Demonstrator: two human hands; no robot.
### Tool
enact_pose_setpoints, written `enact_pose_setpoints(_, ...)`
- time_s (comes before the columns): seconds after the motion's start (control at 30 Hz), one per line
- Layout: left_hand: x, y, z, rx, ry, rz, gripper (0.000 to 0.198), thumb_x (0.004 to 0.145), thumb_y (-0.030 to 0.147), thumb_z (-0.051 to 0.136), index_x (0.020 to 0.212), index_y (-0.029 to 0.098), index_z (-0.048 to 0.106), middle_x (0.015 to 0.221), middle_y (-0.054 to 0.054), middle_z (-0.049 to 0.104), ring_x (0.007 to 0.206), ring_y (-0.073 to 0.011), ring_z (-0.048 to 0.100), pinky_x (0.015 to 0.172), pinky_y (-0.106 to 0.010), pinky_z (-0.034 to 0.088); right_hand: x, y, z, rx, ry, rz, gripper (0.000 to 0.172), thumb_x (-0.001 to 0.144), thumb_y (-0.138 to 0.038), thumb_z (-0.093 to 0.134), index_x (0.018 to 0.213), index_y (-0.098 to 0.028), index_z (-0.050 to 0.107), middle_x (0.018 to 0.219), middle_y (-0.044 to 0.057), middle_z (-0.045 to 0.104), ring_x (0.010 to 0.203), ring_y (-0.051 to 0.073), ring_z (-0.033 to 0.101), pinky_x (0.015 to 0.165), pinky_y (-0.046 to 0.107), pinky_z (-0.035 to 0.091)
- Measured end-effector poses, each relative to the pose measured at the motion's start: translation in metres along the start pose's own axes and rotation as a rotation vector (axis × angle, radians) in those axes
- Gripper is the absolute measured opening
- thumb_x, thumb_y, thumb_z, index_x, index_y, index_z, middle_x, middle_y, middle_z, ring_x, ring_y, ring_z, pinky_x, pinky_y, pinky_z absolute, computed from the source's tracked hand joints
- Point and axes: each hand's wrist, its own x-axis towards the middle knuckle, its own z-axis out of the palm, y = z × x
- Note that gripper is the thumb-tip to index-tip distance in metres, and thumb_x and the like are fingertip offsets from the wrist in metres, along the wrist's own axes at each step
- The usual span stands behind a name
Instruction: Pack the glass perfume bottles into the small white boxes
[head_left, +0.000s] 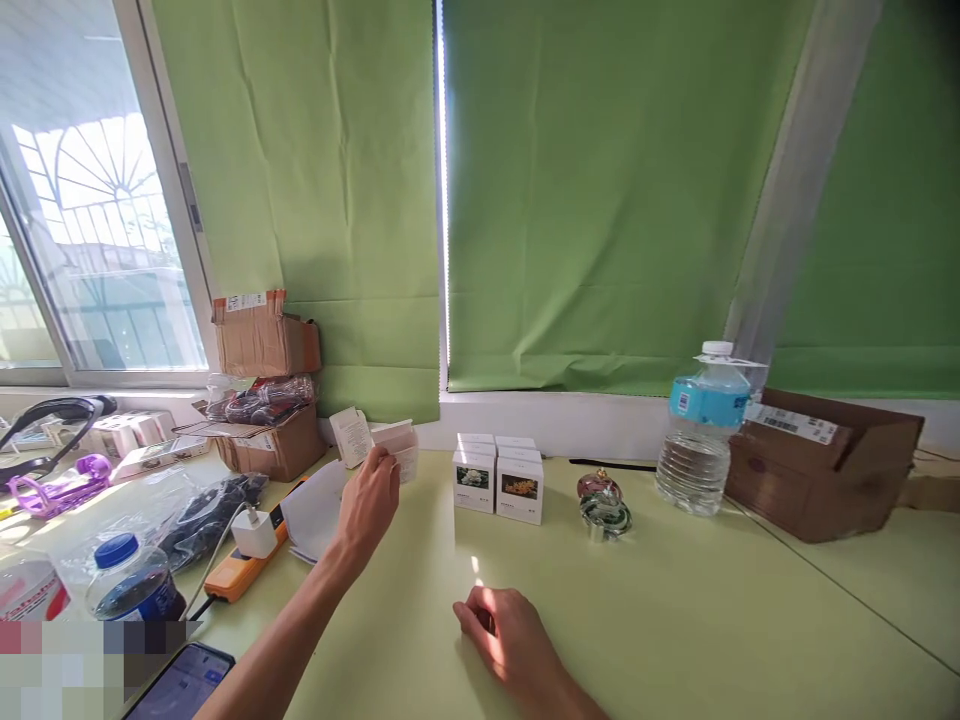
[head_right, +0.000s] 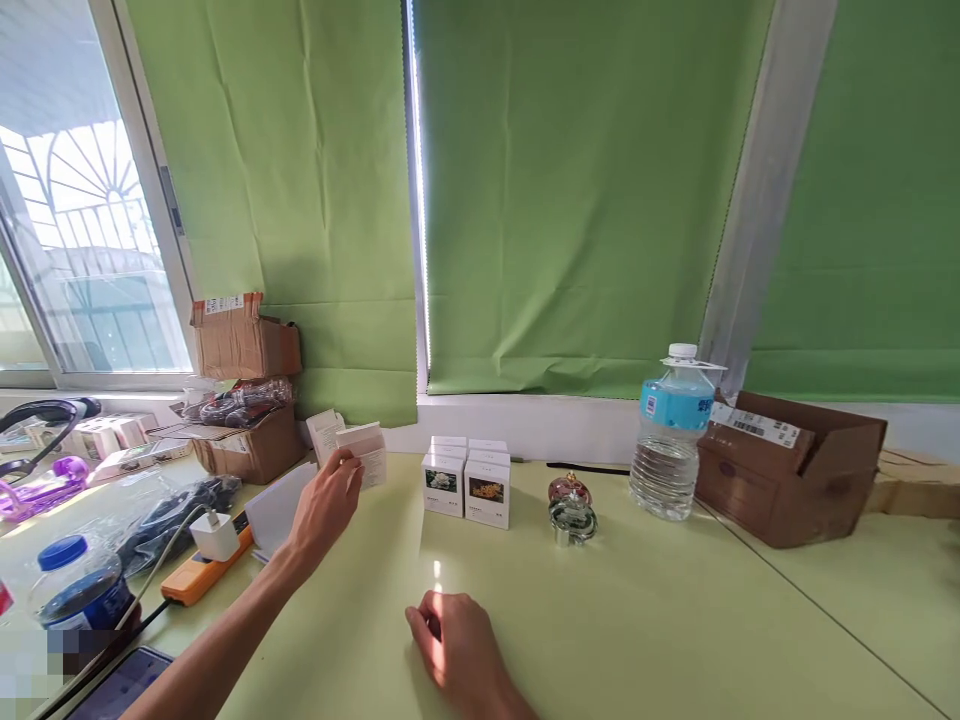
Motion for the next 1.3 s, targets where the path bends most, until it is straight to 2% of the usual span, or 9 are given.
enact_pose_setpoints(0.1, -0.030, 0.021, -0.012, -0.077, 0.008, 0.059, 0.031, 0.101, 0.029, 0.034, 0.099, 0.022, 0.064, 0.116, -0.004, 0.060, 0.089, -0.0143, 0.066, 0.080, -0.025, 0.052, -0.001, -0.002, -0.003, 0.066, 0.072, -0.011, 0.035, 0.095, -0.042, 0.044, 0.073, -0.020, 0.061, 0.064, 0.001, 0.061, 0.052, 0.014, 0.046, 0.054, 0.028, 0.035)
enact_pose_setpoints(0.17, -0.049, 0.032, -0.015, -0.205, -0.009, 0.130, 0.029, 0.100, 0.030, 0.035, 0.097, 0.023, 0.064, 0.112, -0.004, 0.061, 0.085, -0.0140, 0.066, 0.078, -0.025, 0.052, -0.003, -0.002, -0.005, 0.142, 0.186, 0.032, 0.028, 0.092, -0.043, 0.048, 0.104, -0.021, 0.062, 0.090, 0.005, 0.068, 0.053, 0.014, 0.049, 0.059, 0.029, 0.043)
enact_pose_setpoints(0.3, -0.078, 0.043, -0.012, -0.465, -0.076, 0.210, 0.026, 0.099, 0.026, 0.038, 0.094, 0.023, 0.064, 0.107, -0.006, 0.062, 0.087, -0.0159, 0.065, 0.078, -0.027, 0.052, -0.004, 0.000, -0.006, 0.290, 0.288, 0.152, 0.073, 0.081, -0.047, 0.064, 0.142, -0.027, 0.031, 0.129, 0.010, 0.057, 0.052, 0.011, 0.049, 0.062, 0.032, 0.052)
enact_pose_setpoints(0.4, -0.087, 0.045, -0.010, -0.586, -0.112, 0.242, 0.023, 0.097, 0.023, 0.042, 0.093, 0.023, 0.065, 0.105, -0.006, 0.062, 0.086, -0.0155, 0.064, 0.077, -0.026, 0.053, -0.002, 0.004, -0.006, 0.377, 0.240, 0.189, 0.076, 0.078, -0.051, 0.066, 0.141, -0.029, 0.031, 0.136, 0.010, 0.051, 0.051, 0.010, 0.047, 0.055, 0.030, 0.050)
enact_pose_setpoints(0.5, -0.088, 0.045, -0.012, -0.649, -0.127, 0.252, 0.021, 0.097, 0.024, 0.043, 0.095, 0.022, 0.064, 0.104, -0.006, 0.062, 0.080, -0.0139, 0.063, 0.075, -0.026, 0.053, 0.001, 0.007, -0.006, 0.441, 0.217, 0.213, 0.069, 0.079, -0.053, 0.064, 0.137, -0.028, 0.037, 0.132, 0.010, 0.053, 0.051, 0.009, 0.046, 0.052, 0.028, 0.047)
enact_pose_setpoints(0.73, -0.090, 0.047, -0.022, -0.631, -0.118, 0.320, 0.020, 0.097, 0.027, 0.045, 0.103, 0.025, 0.064, 0.121, -0.007, 0.061, 0.082, -0.0137, 0.066, 0.074, -0.026, 0.053, 0.005, 0.008, -0.012, 0.456, 0.146, 0.235, 0.046, 0.082, -0.055, 0.059, 0.111, -0.019, 0.059, 0.081, 0.003, 0.066, 0.055, 0.014, 0.050, 0.048, 0.025, 0.040)
enact_pose_setpoints(0.93, -0.069, 0.005, -0.016, -0.355, 0.138, 0.218, 0.022, 0.096, 0.029, 0.046, 0.112, 0.024, 0.060, 0.129, -0.010, 0.057, 0.107, -0.0215, 0.062, 0.096, -0.037, 0.049, 0.003, 0.026, -0.031, 0.430, 0.124, 0.246, 0.049, 0.080, -0.055, 0.064, 0.114, -0.020, 0.063, 0.092, 0.007, 0.070, 0.067, 0.020, 0.058, 0.058, 0.031, 0.048)
enact_pose_setpoints(1.17, -0.053, -0.052, 0.002, 0.035, 0.193, -0.009, 0.030, 0.087, 0.022, 0.055, 0.115, 0.013, 0.059, 0.141, -0.021, 0.047, 0.142, -0.0388, 0.028, 0.112, -0.058, 0.029, 0.001, 0.031, -0.036, 0.569, -0.066, 0.210, 0.049, 0.079, -0.052, 0.067, 0.115, -0.018, 0.063, 0.099, 0.010, 0.070, 0.086, 0.026, 0.064, 0.075, 0.038, 0.053)
enact_pose_setpoints(1.3, -0.055, -0.068, 0.001, 0.221, 0.188, -0.119, 0.036, 0.084, 0.024, 0.057, 0.116, 0.008, 0.060, 0.146, -0.023, 0.042, 0.146, -0.0399, 0.015, 0.117, -0.060, 0.017, 0.000, 0.030, -0.032, 0.577, -0.021, 0.217, 0.057, 0.080, -0.053, 0.067, 0.124, -0.019, 0.056, 0.107, 0.010, 0.068, 0.076, 0.021, 0.062, 0.068, 0.034, 0.053)
